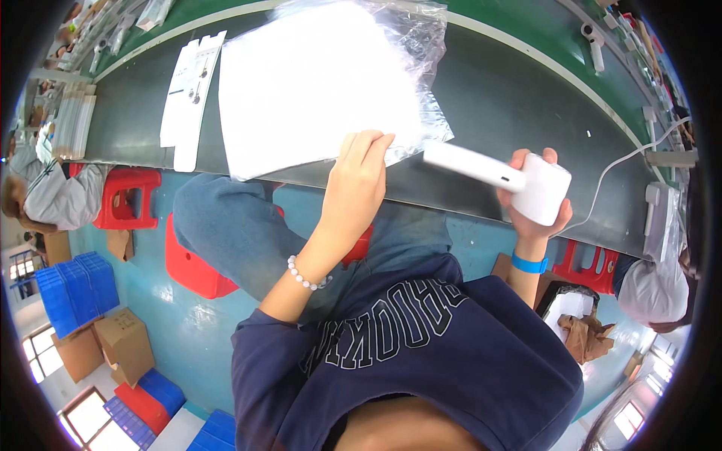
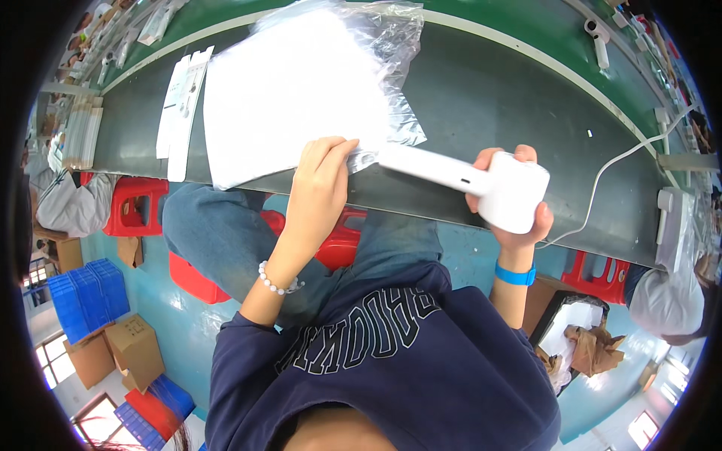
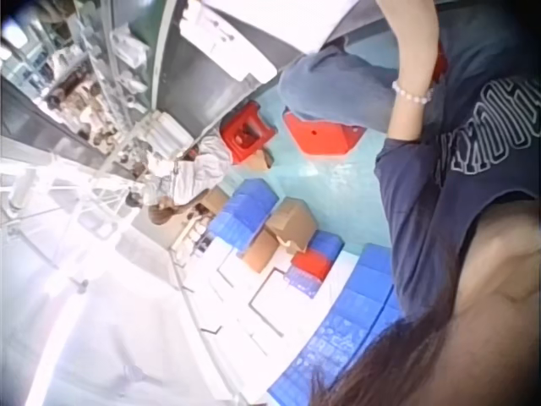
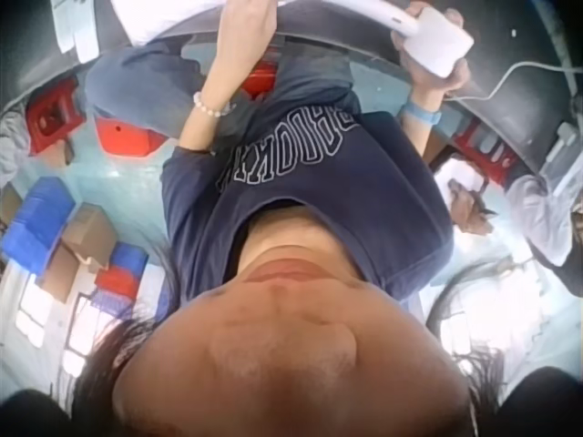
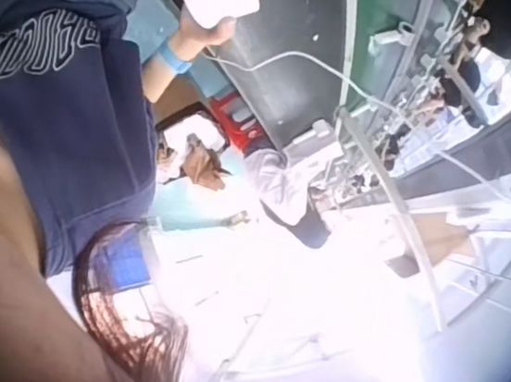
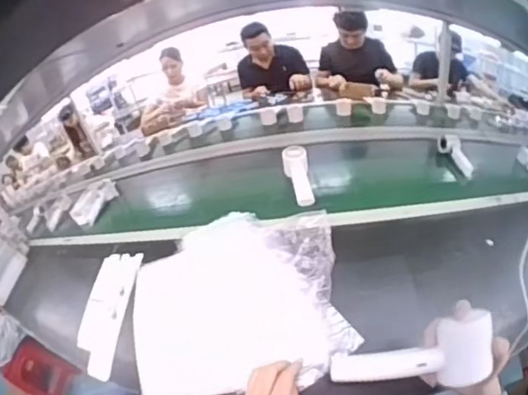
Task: The person is seen folding a box and putting a hair dryer into it on an assembly line.
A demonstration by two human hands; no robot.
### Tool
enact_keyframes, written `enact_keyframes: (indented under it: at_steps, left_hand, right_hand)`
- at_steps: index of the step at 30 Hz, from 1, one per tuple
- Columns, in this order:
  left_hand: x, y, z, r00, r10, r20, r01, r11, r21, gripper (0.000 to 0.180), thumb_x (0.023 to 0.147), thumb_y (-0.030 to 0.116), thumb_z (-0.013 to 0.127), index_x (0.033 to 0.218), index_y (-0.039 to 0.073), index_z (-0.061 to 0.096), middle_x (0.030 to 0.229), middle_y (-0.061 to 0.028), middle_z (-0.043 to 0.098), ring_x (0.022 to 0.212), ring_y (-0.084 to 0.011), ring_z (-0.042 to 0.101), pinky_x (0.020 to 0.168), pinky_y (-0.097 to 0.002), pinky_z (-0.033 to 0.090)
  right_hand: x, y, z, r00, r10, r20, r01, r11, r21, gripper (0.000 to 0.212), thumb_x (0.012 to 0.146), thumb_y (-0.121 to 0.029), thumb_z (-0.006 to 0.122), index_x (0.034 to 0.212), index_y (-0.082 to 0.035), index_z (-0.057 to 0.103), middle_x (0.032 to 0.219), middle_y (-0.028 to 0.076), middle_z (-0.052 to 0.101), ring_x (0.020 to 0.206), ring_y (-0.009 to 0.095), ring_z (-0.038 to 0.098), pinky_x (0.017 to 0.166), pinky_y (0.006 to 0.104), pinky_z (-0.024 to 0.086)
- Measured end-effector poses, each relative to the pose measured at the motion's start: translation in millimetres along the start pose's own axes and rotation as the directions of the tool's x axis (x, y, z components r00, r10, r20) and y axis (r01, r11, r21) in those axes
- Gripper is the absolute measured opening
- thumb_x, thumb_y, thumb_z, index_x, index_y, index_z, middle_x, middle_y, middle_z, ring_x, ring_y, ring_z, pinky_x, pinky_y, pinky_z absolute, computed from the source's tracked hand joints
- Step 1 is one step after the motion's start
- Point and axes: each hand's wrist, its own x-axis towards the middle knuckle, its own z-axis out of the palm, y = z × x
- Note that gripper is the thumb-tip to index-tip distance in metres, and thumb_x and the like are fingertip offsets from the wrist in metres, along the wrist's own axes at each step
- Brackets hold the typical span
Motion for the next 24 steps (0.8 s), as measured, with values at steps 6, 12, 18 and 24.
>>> enact_keyframes:
  at_steps: [6,12,18,24]
  left_hand:
    - [6,11,-6,0.996,-0.087,0.0,0.083,0.957,0.277,0.033,0.076,-0.004,0.061,0.108,0.0,0.061,0.102,-0.0085,0.058,0.085,-0.0244,0.06,0.067,-0.0342,0.051]
    - [4,3,-11,0.976,-0.159,0.147,0.162,0.987,-0.006,0.039,0.079,-0.007,0.054,0.116,0.002,0.056,0.108,-0.0102,0.056,0.092,-0.029,0.061,0.068,-0.0365,0.05]
    - [6,2,-24,0.979,-0.192,0.076,0.202,0.965,-0.166,0.028,0.079,-0.009,0.051,0.104,0.002,0.057,0.099,-0.011,0.057,0.086,-0.0323,0.058,0.076,-0.0391,0.048]
    - [8,10,-21,0.976,-0.125,0.176,0.084,0.971,0.225,0.024,0.073,-0.007,0.055,0.094,0.003,0.062,0.095,-0.0078,0.059,0.082,-0.026,0.06,0.065,-0.0353,0.05]
  right_hand:
    - [6,10,28,0.998,0.067,0.001,-0.064,0.967,-0.246,0.08,0.063,-0.055,0.071,0.12,-0.009,0.041,0.104,0.022,0.054,0.079,0.024,0.06,0.061,0.0304,0.051]
    - [12,11,44,0.993,0.121,-0.002,-0.112,0.915,-0.388,0.076,0.063,-0.05,0.072,0.118,-0.004,0.047,0.107,0.021,0.06,0.097,0.024,0.061,0.082,0.0314,0.049]
    - [20,15,64,0.991,0.007,-0.134,-0.085,0.805,-0.586,0.076,0.065,-0.056,0.071,0.118,-0.006,0.048,0.106,0.019,0.06,0.093,0.02,0.061,0.076,0.0286,0.05]
    - [20,13,64,0.993,-0.003,-0.119,-0.072,0.779,-0.622,0.075,0.065,-0.055,0.07,0.118,-0.006,0.048,0.106,0.019,0.06,0.095,0.021,0.061,0.077,0.0293,0.05]
